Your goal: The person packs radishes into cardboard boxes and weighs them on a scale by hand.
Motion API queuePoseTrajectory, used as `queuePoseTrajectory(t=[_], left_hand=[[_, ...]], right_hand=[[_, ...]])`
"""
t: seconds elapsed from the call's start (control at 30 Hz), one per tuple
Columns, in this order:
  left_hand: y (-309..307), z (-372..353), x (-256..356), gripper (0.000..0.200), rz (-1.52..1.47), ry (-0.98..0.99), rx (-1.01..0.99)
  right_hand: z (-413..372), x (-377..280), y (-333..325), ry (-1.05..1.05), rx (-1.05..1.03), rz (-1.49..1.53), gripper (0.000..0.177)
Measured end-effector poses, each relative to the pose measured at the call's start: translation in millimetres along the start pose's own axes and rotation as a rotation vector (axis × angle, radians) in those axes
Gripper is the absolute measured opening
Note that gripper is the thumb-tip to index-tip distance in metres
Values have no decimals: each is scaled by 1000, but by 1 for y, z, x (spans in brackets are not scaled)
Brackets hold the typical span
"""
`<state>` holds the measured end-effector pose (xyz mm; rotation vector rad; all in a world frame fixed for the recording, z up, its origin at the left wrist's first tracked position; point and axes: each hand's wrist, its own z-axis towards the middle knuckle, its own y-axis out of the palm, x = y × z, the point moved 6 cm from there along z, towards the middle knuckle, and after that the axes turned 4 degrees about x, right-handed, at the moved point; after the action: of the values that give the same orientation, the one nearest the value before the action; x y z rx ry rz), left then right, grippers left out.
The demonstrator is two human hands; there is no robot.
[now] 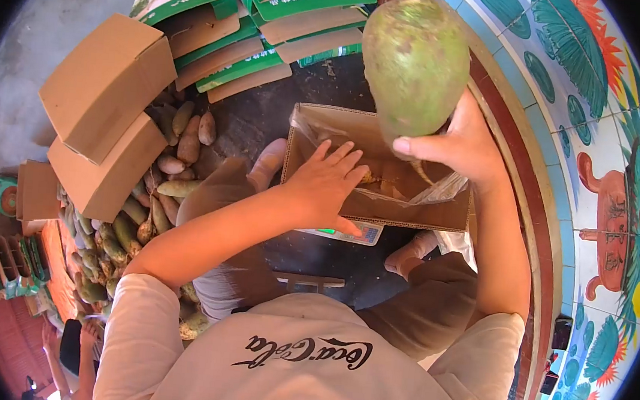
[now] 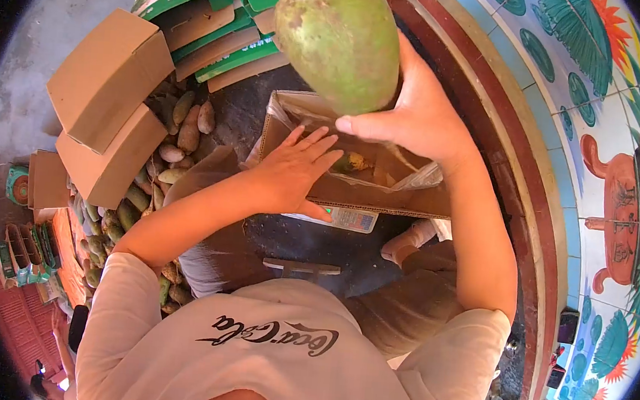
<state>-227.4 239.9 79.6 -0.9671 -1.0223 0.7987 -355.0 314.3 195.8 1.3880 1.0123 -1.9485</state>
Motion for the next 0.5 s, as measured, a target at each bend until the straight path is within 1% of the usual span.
queuePoseTrajectory(t=[0.1, 0.13, 0.17, 0.2, 0.23, 0.27, 0.33, 0.37, 0.47, 0.5], left_hand=[[27, -9, -3, 85, 45, -123, -458], [30, -12, -2, 83, 52, -109, -519], [33, -15, -2, 80, 61, -93, -578], [36, -20, -3, 78, 69, -78, -636], [36, -23, -4, 64, 86, -64, -469], [42, -25, -3, 58, 96, -39, -436], [50, -24, 2, 49, 109, 12, -368], [46, -23, 8, 43, 118, 52, -251], [45, -17, 12, 43, 105, 70, -432], [47, -18, 8, 43, 88, 40, -392]], right_hand=[[-3, 31, 9, 104, -113, 10, 93], [-5, 47, 13, 134, -159, 11, 93], [-4, 58, 17, 105, -210, -53, 93], [-5, 74, 22, 120, -273, -137, 93], [-7, 93, 27, 134, -339, -221, 93], [-9, 111, 32, 145, -405, -305, 93], [-14, 153, 42, 265, -505, -328, 91], [-16, 170, 47, 324, -555, -340, 90], [-4, 198, 68, 463, -681, -297, 88], [2, 194, 74, 433, -685, -260, 87]])
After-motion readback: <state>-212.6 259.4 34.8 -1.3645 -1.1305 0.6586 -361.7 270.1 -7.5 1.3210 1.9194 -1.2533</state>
